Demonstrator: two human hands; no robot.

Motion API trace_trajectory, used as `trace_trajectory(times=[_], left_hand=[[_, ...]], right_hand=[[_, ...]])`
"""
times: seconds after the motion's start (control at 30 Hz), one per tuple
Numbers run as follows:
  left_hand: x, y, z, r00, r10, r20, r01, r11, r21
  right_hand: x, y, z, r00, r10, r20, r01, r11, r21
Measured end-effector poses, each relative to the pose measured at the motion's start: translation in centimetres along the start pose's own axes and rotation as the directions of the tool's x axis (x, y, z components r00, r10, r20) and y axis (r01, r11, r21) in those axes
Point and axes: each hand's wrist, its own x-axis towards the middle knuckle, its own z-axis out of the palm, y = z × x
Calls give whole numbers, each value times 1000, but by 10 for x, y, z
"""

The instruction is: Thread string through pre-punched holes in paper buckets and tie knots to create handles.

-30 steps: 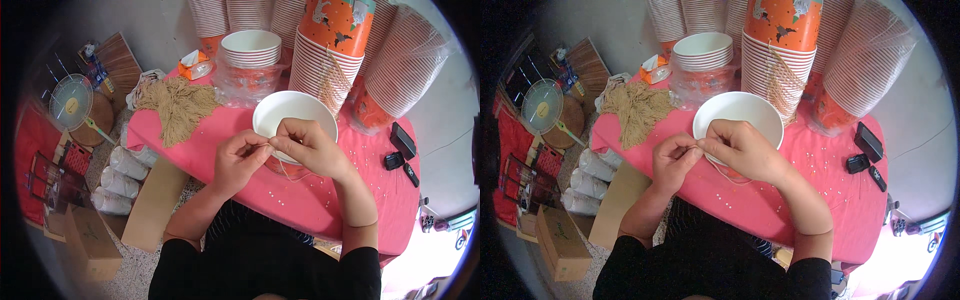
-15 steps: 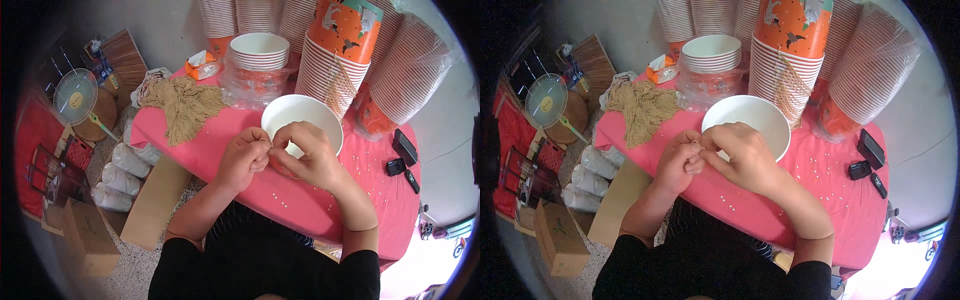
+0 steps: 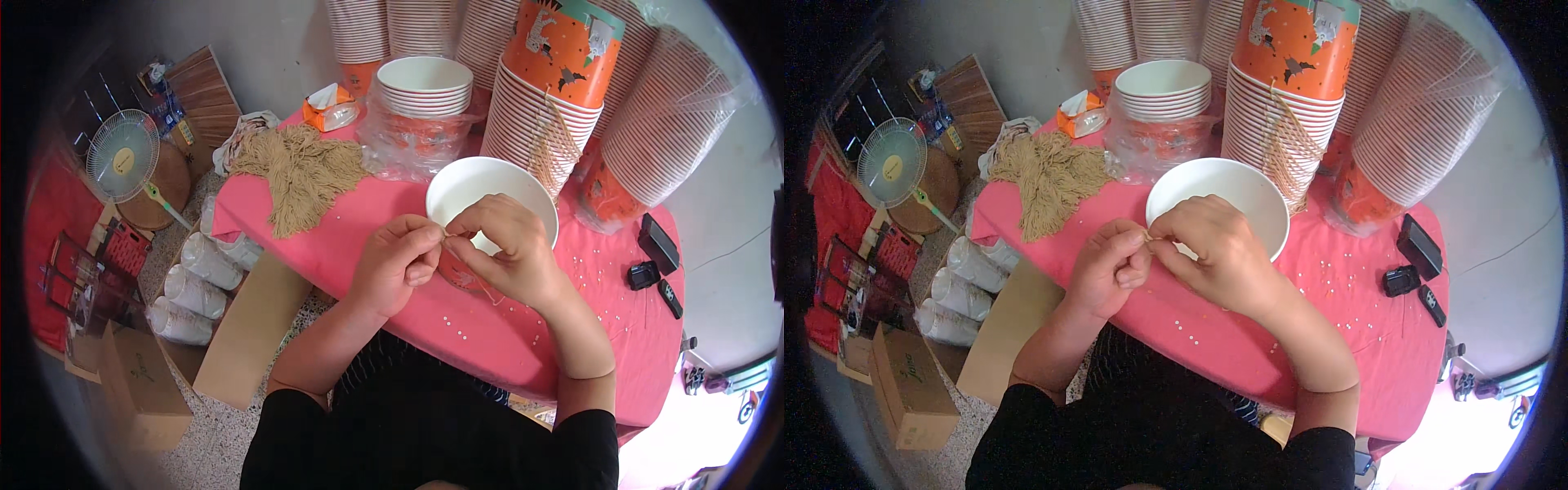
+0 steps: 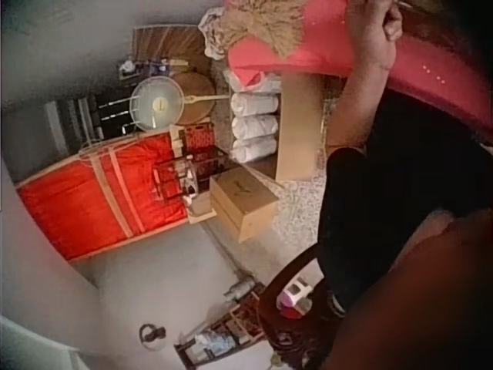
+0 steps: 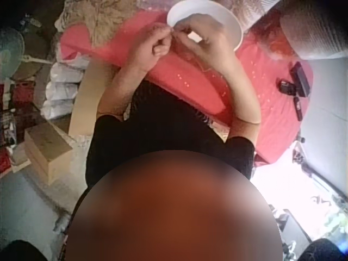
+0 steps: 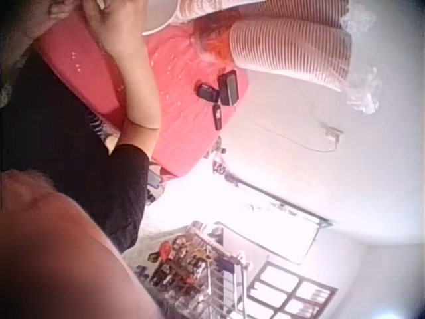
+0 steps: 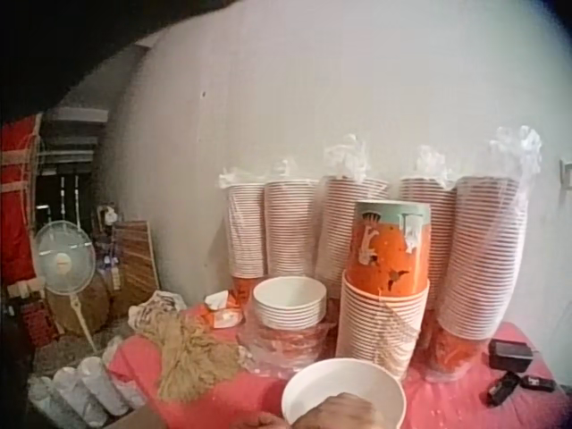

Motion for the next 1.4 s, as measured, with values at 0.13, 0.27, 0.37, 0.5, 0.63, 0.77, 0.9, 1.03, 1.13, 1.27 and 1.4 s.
trace_trajectory(times=[0.13, 0.27, 0.37, 0.5, 0.63, 0.77, 0.9, 1.03, 1.13, 1.27, 1.4], left_hand=[[-3, -2, 3, 995, 100, -9, -99, 992, 75], [-4, -3, 2, 984, 176, -17, -171, 970, 171], [-5, 0, 5, 985, 174, -6, -169, 967, 192], [-4, 5, 10, 961, 275, -20, -231, 843, 486], [-1, 4, 3, 895, 442, 64, -353, 611, 709], [-1, 6, 1, 870, 480, 110, -384, 522, 762], [-4, 8, 2, 897, 437, 61, -334, 581, 742], [-5, 5, -1, 889, 453, 67, -348, 574, 741], [-8, 4, -3, 905, 422, 54, -322, 597, 734], [-7, 3, 0, 910, 410, 56, -310, 587, 748], [0, -4, -6, 914, 401, 58, -335, 668, 664]], right_hand=[[0, 0, -1, 1000, -11, -15, 11, 1000, -7], [1, -2, -2, 1000, -1, -1, 1, 1000, 12], [1, -1, -4, 1000, -12, 0, 12, 1000, 12], [0, 2, -5, 1000, 21, -13, -21, 1000, -1], [1, 2, -10, 998, 58, 36, -57, 998, -23], [0, 2, -11, 994, 82, 72, -79, 996, -41], [-3, 4, -10, 989, 134, 61, -130, 990, -60], [-4, 6, -12, 984, 175, 45, -173, 984, -53], [-4, 10, -13, 989, 145, 25, -142, 986, -82], [-3, 8, -15, 988, 154, 10, -153, 985, -79], [-3, 6, -16, 974, 228, -16, -228, 973, -25]])
